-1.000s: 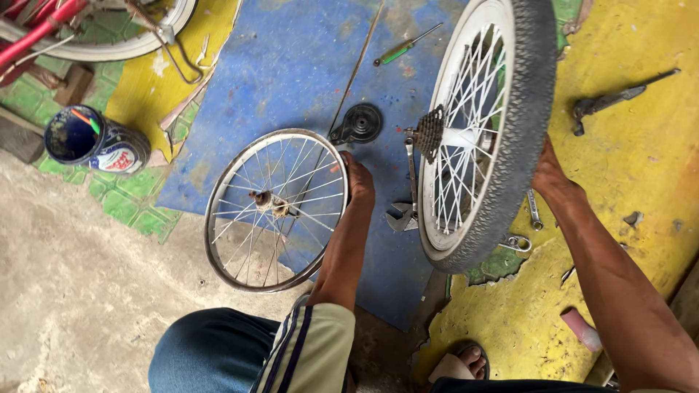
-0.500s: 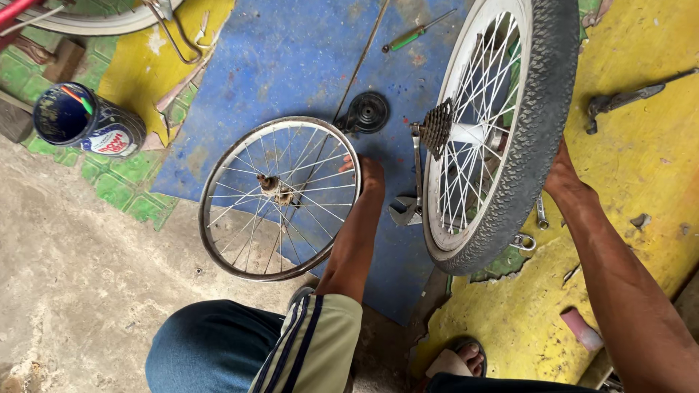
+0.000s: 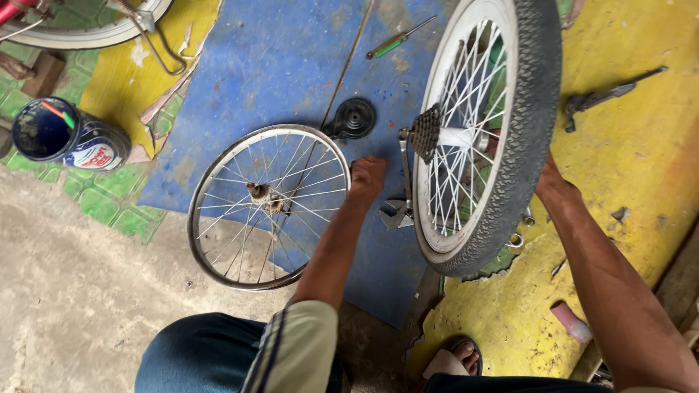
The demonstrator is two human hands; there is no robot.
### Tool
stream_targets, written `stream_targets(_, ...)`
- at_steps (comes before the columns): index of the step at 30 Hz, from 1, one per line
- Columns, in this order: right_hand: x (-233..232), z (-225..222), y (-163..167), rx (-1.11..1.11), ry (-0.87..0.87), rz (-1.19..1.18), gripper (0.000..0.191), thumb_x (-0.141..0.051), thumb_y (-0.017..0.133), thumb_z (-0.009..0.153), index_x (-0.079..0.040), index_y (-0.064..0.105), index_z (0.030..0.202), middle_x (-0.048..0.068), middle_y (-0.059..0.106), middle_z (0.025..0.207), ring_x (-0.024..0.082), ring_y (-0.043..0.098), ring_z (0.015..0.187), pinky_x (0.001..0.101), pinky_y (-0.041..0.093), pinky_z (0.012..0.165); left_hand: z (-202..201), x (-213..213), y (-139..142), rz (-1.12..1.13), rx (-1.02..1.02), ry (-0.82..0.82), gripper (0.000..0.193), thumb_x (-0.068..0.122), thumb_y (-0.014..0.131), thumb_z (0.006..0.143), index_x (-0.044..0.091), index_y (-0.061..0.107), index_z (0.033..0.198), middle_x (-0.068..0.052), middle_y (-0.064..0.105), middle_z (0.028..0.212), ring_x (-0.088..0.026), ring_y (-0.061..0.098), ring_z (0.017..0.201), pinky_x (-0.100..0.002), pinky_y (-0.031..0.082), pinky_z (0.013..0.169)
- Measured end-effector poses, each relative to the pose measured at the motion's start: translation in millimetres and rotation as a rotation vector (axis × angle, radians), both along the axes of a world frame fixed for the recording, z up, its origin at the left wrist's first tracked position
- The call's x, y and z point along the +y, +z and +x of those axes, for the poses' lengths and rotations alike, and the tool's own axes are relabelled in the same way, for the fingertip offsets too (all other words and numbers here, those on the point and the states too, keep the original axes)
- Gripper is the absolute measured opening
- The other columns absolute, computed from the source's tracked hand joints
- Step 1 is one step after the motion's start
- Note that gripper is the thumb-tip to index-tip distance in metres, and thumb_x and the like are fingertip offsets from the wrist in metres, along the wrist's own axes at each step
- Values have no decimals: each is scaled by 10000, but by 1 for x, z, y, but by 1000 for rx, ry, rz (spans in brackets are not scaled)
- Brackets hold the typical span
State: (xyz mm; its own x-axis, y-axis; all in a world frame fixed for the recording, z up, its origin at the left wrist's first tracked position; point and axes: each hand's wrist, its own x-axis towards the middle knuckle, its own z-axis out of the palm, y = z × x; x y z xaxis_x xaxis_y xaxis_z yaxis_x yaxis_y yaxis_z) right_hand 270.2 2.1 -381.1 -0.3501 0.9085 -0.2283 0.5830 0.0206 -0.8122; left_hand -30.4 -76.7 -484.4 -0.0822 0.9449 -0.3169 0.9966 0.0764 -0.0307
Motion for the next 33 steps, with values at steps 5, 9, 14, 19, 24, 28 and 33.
stream_targets(5,-1,-3,8,5,-18,18,148,-116,731,918,-15,666,1005,74,689,940,151,600,813,306,514,723,-11,14,56,305,-932,365,147,131,690,886,43,805,908,-158,798,871,-252,753,757,-377,612,724)
stream_targets(9,-2,-7,17,-16,-25,52,137,-108,742,903,-17,671,975,73,691,925,152,598,802,308,511,723,-31,15,114,209,-1710,617,73,30,726,871,36,762,933,-119,794,835,-185,767,667,-309,617,605)
stream_targets(14,-6,-11,28,-113,-27,13,94,-92,723,919,-10,677,910,75,695,904,159,590,779,312,503,724,-27,10,147,209,-1568,509,65,21,734,886,16,767,941,-113,779,816,-178,749,653,-284,590,568)
stream_targets(19,-6,-20,27,322,-79,-279,103,-99,740,862,-44,673,807,24,677,827,128,578,701,292,506,681,-34,6,146,119,-1483,479,83,40,743,878,1,767,948,-106,773,799,-172,757,672,-275,584,578)
stream_targets(24,-12,-27,25,856,-74,-374,74,-39,747,797,-63,680,775,-45,650,780,97,570,677,268,502,640,-38,-3,143,82,-1485,455,109,24,734,868,-9,765,966,-109,766,822,-178,758,698,-276,572,603)
stream_targets(28,-22,-28,31,293,192,292,86,-39,772,806,-52,710,863,-77,655,796,31,533,723,241,466,638,-45,-13,143,70,-1542,522,102,41,731,869,-5,759,956,-117,769,823,-190,756,682,-291,591,597)
stream_targets(33,-27,-34,39,-61,189,496,279,-64,817,878,26,570,785,161,419,770,129,367,675,327,379,604,-47,-22,140,64,-1467,553,85,58,726,876,5,762,931,-120,769,800,-183,751,665,-290,586,572)
